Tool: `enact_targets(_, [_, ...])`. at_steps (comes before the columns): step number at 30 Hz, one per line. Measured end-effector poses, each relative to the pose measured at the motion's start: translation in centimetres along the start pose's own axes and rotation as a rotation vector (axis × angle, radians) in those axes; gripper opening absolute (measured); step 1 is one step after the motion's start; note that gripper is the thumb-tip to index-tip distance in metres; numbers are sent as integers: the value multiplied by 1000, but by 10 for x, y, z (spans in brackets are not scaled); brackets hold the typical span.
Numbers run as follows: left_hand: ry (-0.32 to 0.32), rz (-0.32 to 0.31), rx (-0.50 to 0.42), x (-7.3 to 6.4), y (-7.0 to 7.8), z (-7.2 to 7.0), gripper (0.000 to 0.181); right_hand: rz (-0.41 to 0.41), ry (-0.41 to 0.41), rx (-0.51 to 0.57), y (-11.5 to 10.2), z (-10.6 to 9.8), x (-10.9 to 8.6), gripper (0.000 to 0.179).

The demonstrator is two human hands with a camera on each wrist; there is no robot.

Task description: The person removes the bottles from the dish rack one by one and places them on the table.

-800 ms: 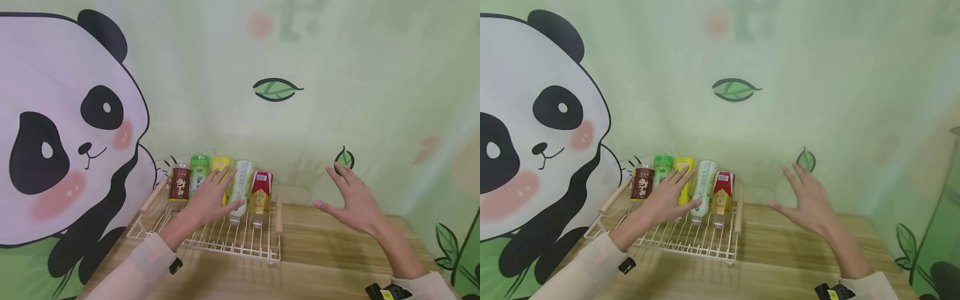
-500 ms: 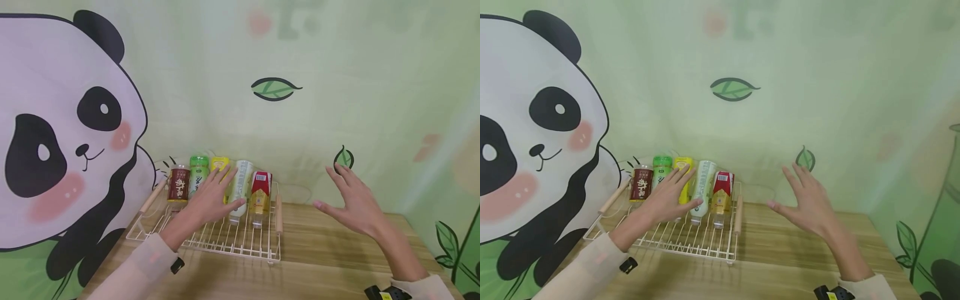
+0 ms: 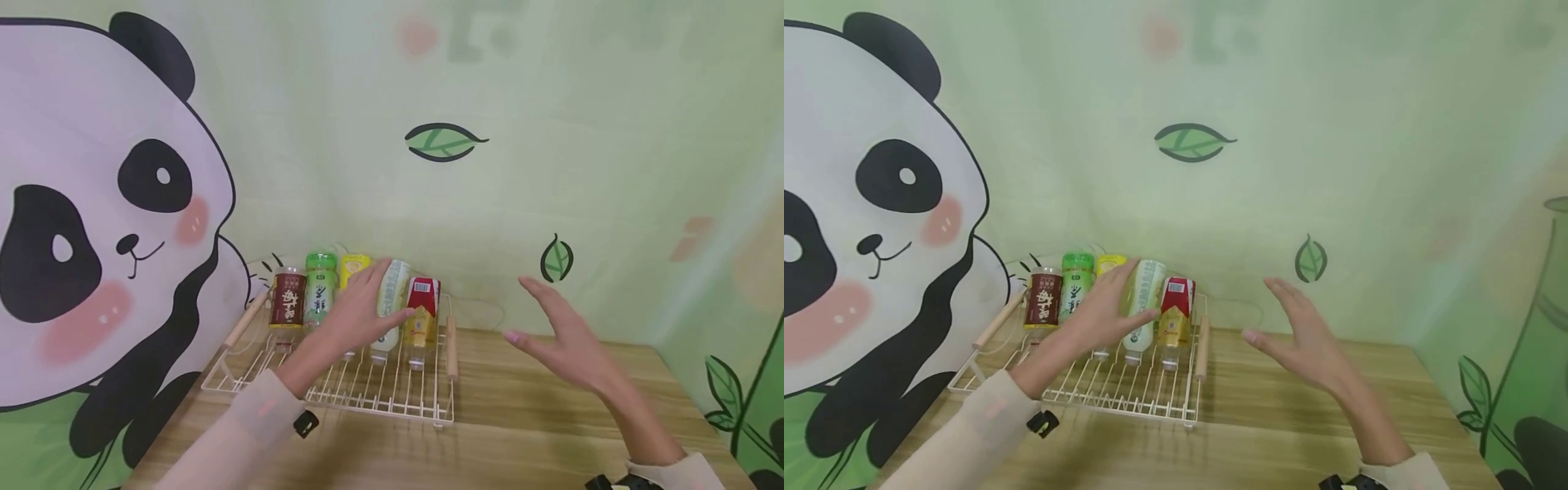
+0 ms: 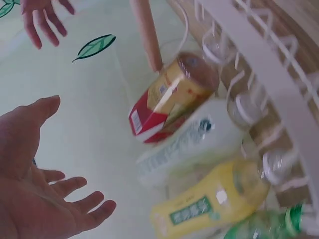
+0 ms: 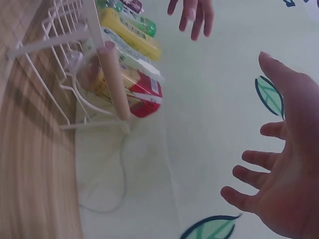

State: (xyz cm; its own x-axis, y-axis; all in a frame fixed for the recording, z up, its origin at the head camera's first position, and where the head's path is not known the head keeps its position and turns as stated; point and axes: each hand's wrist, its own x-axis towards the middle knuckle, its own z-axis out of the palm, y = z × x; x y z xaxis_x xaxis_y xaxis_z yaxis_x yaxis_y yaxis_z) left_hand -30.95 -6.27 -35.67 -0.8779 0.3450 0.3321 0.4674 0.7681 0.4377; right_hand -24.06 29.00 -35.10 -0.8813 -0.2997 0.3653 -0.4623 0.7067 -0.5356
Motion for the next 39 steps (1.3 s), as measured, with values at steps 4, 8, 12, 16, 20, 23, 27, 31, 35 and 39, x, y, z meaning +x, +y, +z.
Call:
enact_targets(4, [24, -60, -152, 9, 6, 14, 104, 19, -2, 161, 5, 23, 3, 80])
enact_targets(8, [66, -125, -270, 16, 14, 32, 102, 89, 15, 321, 10, 51, 7, 74])
enact_targets(12, [113, -178, -367, 22, 23, 53, 101, 198, 35, 466, 14, 81, 11, 69])
enact_targets(16, [125, -201, -414, 27, 27, 67, 100, 288, 42, 590, 18, 107, 17, 65])
enact_targets(20, [118, -200, -443, 30, 28, 77, 99, 332, 26, 644, 19, 126, 20, 65])
enact_targets(23, [104, -216, -438, 30, 29, 83, 99, 346, 3, 701, 20, 136, 19, 62])
enact_targets(27, [86, -263, -411, 30, 29, 90, 104, 360, -2, 806, 19, 143, 18, 56])
enact_targets(31, [77, -301, -425, 31, 31, 97, 106, 383, 13, 859, 18, 144, 17, 57])
enact_targets(35, [64, -332, -435, 32, 33, 103, 107, 381, 1, 885, 17, 144, 18, 58])
enact_targets(39, [43, -356, -409, 33, 31, 108, 109, 381, -13, 880, 16, 144, 19, 59])
